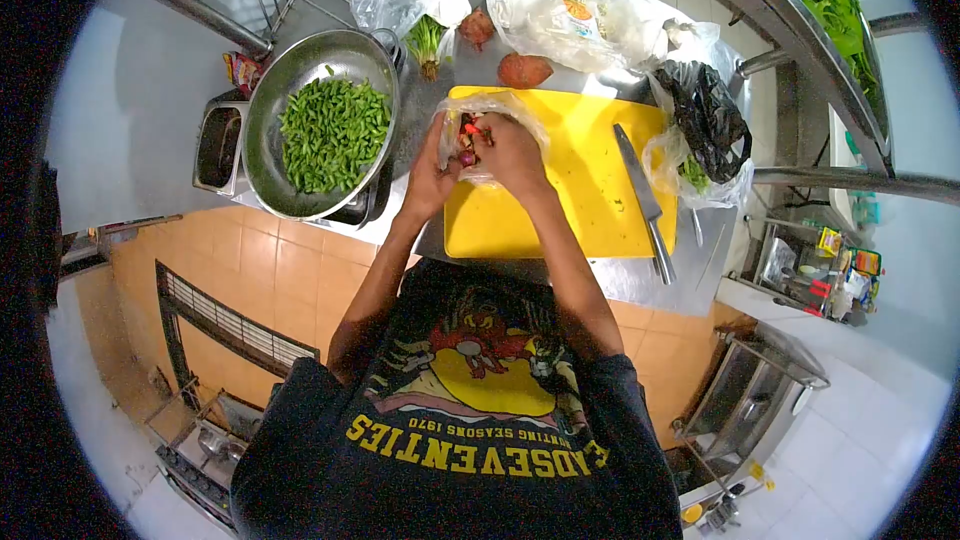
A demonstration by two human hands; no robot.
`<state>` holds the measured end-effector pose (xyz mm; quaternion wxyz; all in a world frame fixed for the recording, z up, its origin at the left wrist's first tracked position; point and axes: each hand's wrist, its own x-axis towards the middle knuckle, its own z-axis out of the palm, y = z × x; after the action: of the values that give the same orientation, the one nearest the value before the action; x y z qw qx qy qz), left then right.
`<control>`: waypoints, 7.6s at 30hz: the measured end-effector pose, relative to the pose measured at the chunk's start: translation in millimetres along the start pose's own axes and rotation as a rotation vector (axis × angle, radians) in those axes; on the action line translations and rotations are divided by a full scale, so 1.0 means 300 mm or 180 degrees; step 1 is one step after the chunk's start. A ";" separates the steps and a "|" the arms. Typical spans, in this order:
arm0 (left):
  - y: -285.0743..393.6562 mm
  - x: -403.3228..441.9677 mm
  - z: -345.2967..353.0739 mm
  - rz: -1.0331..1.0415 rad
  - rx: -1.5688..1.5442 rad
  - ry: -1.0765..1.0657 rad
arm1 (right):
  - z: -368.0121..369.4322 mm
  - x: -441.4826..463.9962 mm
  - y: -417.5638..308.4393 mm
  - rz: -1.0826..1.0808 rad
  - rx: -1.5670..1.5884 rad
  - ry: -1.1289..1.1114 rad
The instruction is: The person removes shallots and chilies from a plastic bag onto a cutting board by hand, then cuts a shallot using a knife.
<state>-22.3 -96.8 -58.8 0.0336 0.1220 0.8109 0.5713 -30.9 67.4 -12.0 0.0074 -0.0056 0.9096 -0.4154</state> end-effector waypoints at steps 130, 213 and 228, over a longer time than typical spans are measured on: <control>0.051 -0.146 0.009 -0.0277 0.0664 -0.0434 | -0.272 -0.122 0.193 0.0502 -0.0206 0.0587; 0.057 -0.096 -0.027 -0.0019 0.0292 -0.0063 | 0.054 -0.091 0.028 -0.0631 -0.0564 -0.0214; 0.064 -0.103 -0.030 0.0048 0.0362 -0.0016 | -0.259 -0.071 0.268 -0.0024 0.1294 0.0788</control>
<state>8.8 -106.4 -40.3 0.0243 0.1312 0.8410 0.5243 -11.5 179.3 -21.7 -0.1047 0.0436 0.8013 -0.5874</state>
